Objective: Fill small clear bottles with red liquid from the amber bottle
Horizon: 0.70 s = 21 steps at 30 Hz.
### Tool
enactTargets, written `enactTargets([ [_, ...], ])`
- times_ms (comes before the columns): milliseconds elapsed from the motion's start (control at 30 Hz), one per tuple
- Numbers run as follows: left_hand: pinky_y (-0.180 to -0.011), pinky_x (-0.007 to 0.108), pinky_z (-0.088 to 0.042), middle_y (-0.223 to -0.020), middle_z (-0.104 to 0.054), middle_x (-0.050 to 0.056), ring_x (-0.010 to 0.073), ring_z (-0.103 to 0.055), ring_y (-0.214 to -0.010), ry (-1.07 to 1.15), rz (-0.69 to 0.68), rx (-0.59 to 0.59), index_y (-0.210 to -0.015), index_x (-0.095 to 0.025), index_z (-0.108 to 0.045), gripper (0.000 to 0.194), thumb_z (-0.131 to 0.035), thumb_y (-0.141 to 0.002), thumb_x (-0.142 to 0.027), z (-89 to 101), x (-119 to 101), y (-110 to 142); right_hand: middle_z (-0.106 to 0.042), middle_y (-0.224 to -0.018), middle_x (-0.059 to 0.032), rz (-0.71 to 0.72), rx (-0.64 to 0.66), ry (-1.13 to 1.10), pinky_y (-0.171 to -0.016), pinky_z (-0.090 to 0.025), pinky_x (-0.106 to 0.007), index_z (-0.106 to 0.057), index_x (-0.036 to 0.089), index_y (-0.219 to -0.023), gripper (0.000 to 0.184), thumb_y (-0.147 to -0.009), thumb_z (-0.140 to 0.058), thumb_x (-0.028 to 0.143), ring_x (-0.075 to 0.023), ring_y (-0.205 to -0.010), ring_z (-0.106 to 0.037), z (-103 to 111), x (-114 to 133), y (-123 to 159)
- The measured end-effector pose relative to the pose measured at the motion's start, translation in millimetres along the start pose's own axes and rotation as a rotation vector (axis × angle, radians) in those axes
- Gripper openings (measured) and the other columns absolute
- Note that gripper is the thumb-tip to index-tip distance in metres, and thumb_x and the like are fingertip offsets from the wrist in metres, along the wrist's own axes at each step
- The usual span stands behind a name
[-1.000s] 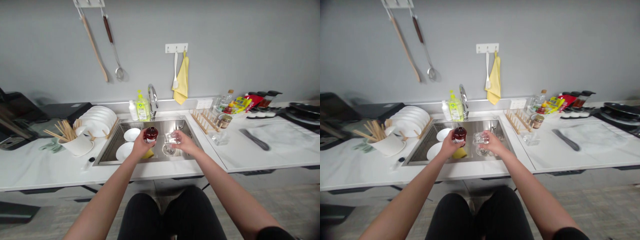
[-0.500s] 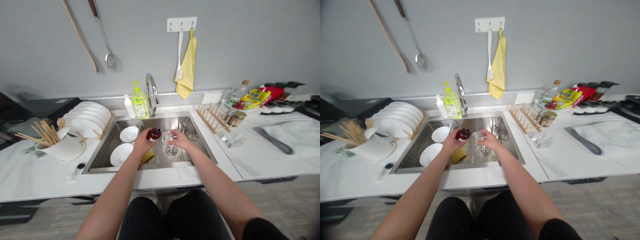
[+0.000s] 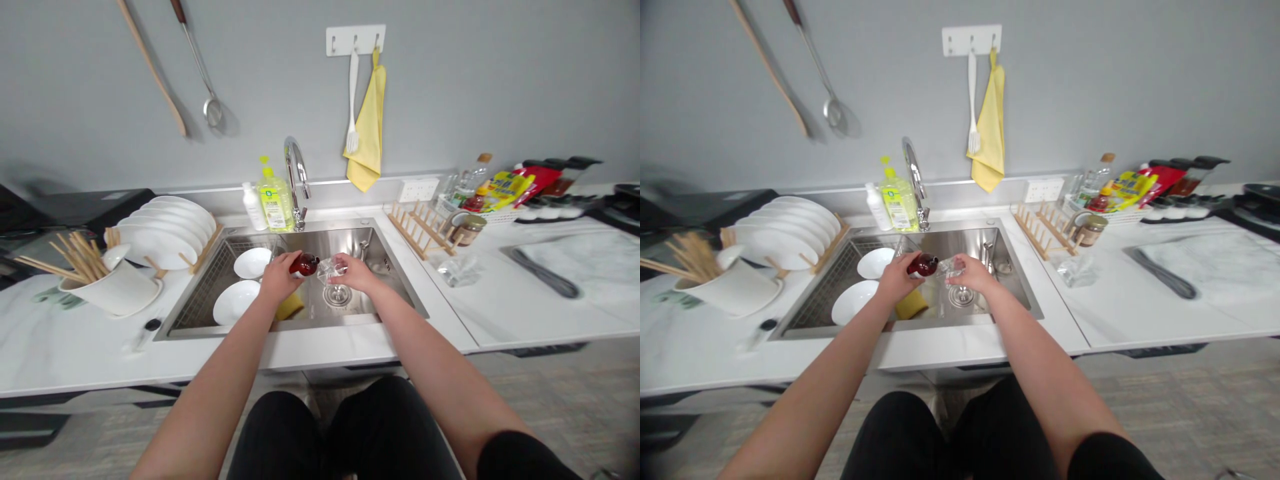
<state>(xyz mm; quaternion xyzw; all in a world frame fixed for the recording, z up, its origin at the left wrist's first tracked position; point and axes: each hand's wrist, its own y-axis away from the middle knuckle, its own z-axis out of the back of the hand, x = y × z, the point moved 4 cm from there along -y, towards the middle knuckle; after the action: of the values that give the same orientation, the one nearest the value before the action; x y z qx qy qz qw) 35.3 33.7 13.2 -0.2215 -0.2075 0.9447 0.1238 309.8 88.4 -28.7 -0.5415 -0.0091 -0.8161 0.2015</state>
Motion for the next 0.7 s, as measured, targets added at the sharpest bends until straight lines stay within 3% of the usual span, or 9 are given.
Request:
enactTargets([
  [700, -0.124, 0.054, -0.054, -0.146, -0.074, 0.014, 0.0395, -0.066, -0.133, -0.062, -0.123, -0.079, -0.158, -0.025, -0.071, 0.08, -0.077, -0.079, -0.011, -5.3, -4.3, 2.4, -0.082, -0.115, -0.0055, 0.034, 0.013, 0.091, -0.092, -0.063, -0.037, -0.075, 0.025, -0.122, 0.068, -0.065, -0.107, 0.042, -0.0254, -0.102, -0.078, 0.0, -2.0, 2.0],
])
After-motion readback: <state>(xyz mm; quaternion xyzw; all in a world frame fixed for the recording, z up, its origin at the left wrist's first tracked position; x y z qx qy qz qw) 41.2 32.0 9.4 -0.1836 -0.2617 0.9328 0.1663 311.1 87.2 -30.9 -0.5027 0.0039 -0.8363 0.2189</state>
